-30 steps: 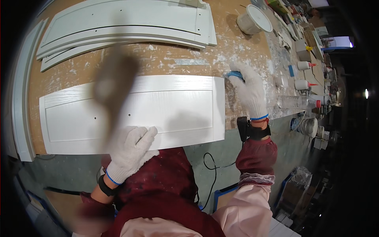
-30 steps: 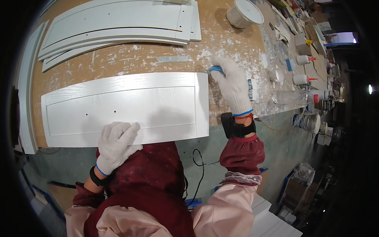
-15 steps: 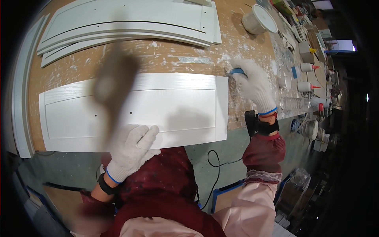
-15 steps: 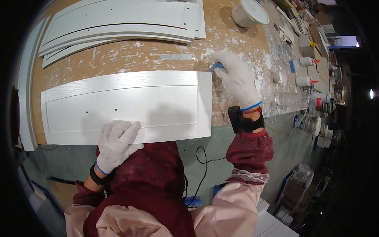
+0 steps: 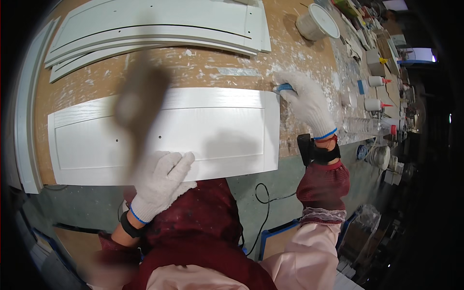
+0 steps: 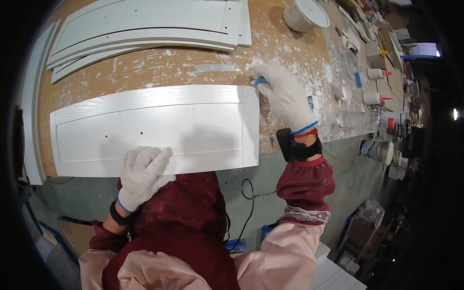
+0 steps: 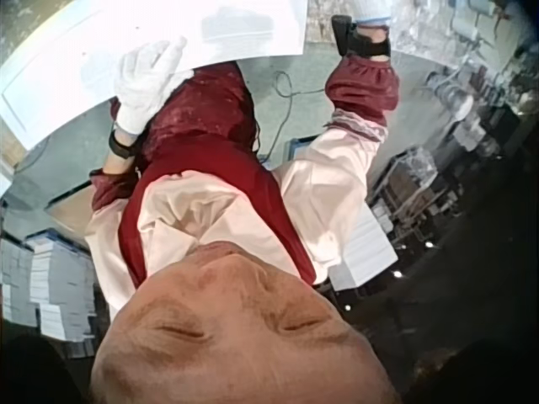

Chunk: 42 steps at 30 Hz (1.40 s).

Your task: Cleaning and inspecting white wooden cabinet door panels at a workbench.

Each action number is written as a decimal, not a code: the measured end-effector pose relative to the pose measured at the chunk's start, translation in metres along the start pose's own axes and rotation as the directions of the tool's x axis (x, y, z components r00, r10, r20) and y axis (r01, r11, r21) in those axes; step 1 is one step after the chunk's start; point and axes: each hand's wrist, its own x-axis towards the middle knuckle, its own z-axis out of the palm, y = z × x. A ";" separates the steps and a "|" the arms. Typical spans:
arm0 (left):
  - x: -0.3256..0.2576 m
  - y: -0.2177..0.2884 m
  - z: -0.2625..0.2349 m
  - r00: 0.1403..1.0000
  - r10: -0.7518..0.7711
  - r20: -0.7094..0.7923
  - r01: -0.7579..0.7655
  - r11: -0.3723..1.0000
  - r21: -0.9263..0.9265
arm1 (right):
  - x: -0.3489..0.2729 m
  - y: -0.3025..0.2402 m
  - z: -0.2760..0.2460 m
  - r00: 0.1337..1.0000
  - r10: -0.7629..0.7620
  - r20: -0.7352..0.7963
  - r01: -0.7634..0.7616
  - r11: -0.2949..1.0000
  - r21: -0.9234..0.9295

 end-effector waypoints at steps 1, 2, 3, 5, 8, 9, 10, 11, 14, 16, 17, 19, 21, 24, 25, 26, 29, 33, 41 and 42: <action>0.000 0.000 0.000 1.000 -0.001 -0.001 0.001 1.000 0.002 | 0.000 0.000 -0.001 1.000 0.024 0.008 -0.024 1.000 0.018; 0.000 0.000 0.000 1.000 0.000 -0.004 0.000 1.000 0.002 | 0.001 -0.002 -0.002 1.000 0.020 0.009 -0.021 1.000 0.020; 0.000 0.001 0.000 1.000 0.000 -0.006 0.000 1.000 0.001 | 0.001 -0.005 -0.003 0.998 0.060 0.007 -0.060 0.997 0.052; -0.001 0.000 0.000 1.000 0.000 -0.013 0.000 1.000 0.006 | 0.001 -0.006 -0.003 0.995 0.100 0.007 -0.100 0.991 0.083; -0.001 -0.001 0.001 1.000 0.008 -0.018 -0.008 1.000 0.011 | 0.001 -0.004 -0.002 0.999 0.028 0.025 -0.027 0.999 -0.038; -0.001 -0.001 0.001 1.000 0.013 -0.018 -0.012 1.000 0.015 | 0.000 -0.003 -0.004 1.000 0.031 -0.002 -0.031 0.999 -0.030; -0.001 -0.001 0.001 1.000 0.013 -0.019 -0.012 1.000 0.015 | -0.001 -0.003 -0.005 0.999 0.035 -0.029 -0.036 0.999 -0.022; -0.001 -0.001 0.002 1.000 0.015 -0.028 -0.014 1.000 0.012 | -0.001 -0.005 -0.004 0.999 0.033 -0.028 -0.034 0.999 -0.019; -0.002 -0.002 0.004 0.999 0.020 -0.040 -0.019 1.000 0.016 | -0.001 -0.008 -0.003 0.998 0.063 0.025 -0.063 0.998 -0.012; -0.003 -0.001 0.002 0.999 0.026 -0.046 -0.026 0.999 0.020 | -0.001 -0.004 -0.002 0.998 0.066 0.008 -0.066 0.998 -0.013; -0.002 -0.002 0.002 0.999 0.019 -0.039 -0.019 1.000 0.011 | 0.000 -0.004 -0.002 0.998 0.065 0.009 -0.065 0.998 -0.011; -0.001 -0.002 0.002 0.999 0.011 -0.032 -0.010 1.000 0.003 | 0.001 -0.006 -0.005 0.999 0.035 -0.027 -0.035 0.999 -0.005; -0.001 -0.002 0.002 0.999 0.020 -0.041 -0.020 1.000 0.004 | 0.001 -0.004 0.000 1.000 0.001 -0.014 -0.001 1.000 -0.007; -0.001 -0.002 0.003 0.998 0.028 -0.053 -0.028 1.000 0.007 | 0.001 -0.003 0.000 1.000 0.004 0.008 -0.003 1.000 -0.021; -0.002 -0.002 0.002 0.998 0.029 -0.053 -0.029 1.000 0.006 | 0.000 -0.003 -0.001 0.999 0.038 0.015 -0.037 0.999 -0.033; -0.002 -0.002 0.002 0.998 0.025 -0.052 -0.024 1.000 0.008 | 0.002 -0.004 -0.002 0.999 0.035 0.015 -0.035 0.999 -0.032; -0.001 -0.002 0.002 0.998 0.021 -0.052 -0.020 1.000 0.007 | 0.003 -0.006 -0.003 1.000 -0.015 0.019 0.017 0.996 -0.091; 0.000 -0.002 0.002 0.999 0.023 -0.048 -0.023 1.000 0.002 | 0.003 -0.003 -0.003 1.000 0.024 0.014 -0.023 0.997 -0.080; -0.001 -0.001 0.000 1.000 0.015 -0.026 -0.015 1.000 0.008 | 0.008 -0.023 0.000 1.000 0.003 -0.013 -0.002 0.999 0.042; -0.001 -0.001 0.001 1.000 0.013 -0.027 -0.013 1.000 0.006 | 0.009 -0.024 0.001 0.999 0.040 -0.008 -0.039 0.998 0.047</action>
